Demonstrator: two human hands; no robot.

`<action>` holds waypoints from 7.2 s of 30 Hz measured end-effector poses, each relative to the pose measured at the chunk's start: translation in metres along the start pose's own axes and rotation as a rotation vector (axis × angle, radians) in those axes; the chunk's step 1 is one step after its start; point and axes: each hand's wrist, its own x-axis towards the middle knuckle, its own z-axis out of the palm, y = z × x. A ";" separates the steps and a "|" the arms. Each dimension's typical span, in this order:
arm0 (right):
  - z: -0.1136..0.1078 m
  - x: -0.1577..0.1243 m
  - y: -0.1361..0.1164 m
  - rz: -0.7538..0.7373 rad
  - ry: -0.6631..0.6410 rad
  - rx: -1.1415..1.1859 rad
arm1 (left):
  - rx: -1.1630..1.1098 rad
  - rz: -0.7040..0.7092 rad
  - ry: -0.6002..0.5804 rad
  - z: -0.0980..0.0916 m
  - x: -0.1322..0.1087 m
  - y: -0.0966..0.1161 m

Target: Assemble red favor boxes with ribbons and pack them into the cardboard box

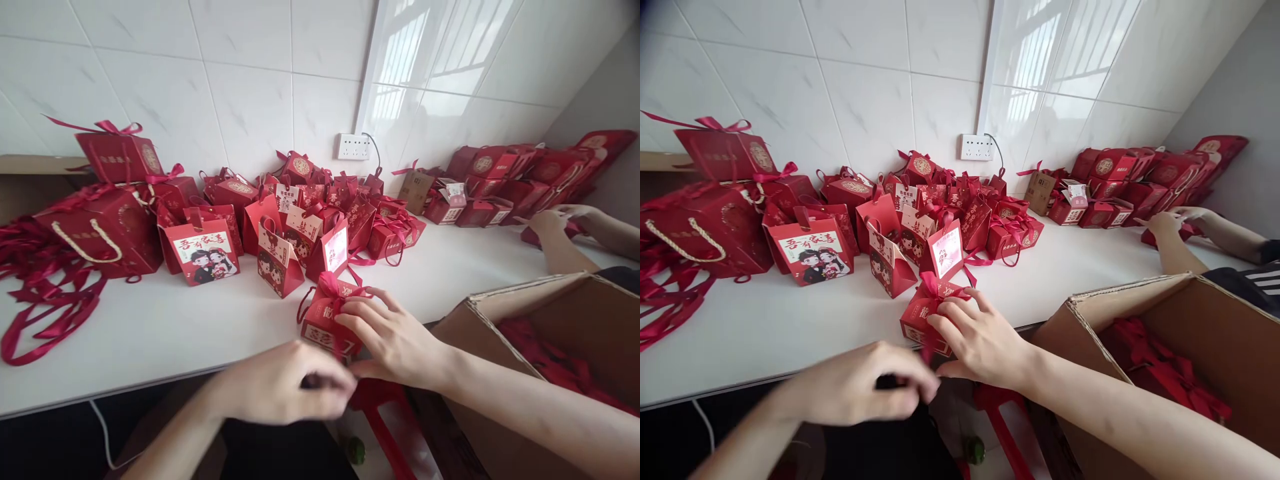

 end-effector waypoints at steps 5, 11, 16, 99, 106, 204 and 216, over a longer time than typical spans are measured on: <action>0.012 0.006 -0.001 0.033 0.031 -0.002 | 0.120 0.182 0.435 -0.046 0.007 -0.017; 0.013 -0.001 0.001 0.031 0.000 0.046 | 0.208 0.275 0.645 -0.015 0.048 -0.077; 0.008 -0.004 0.008 0.021 -0.048 0.148 | 0.489 0.161 0.991 0.004 0.042 -0.064; 0.002 -0.012 0.055 0.887 -0.451 1.067 | 0.376 0.104 0.780 0.007 0.081 -0.035; 0.004 -0.014 0.056 0.906 -0.503 1.169 | 0.353 0.097 0.768 0.008 0.081 -0.035; 0.005 -0.004 0.005 -0.084 0.080 -0.126 | 0.316 0.112 1.025 0.012 0.082 -0.039; -0.004 -0.003 0.001 -0.175 0.206 0.072 | 0.246 0.174 0.745 0.010 0.088 -0.035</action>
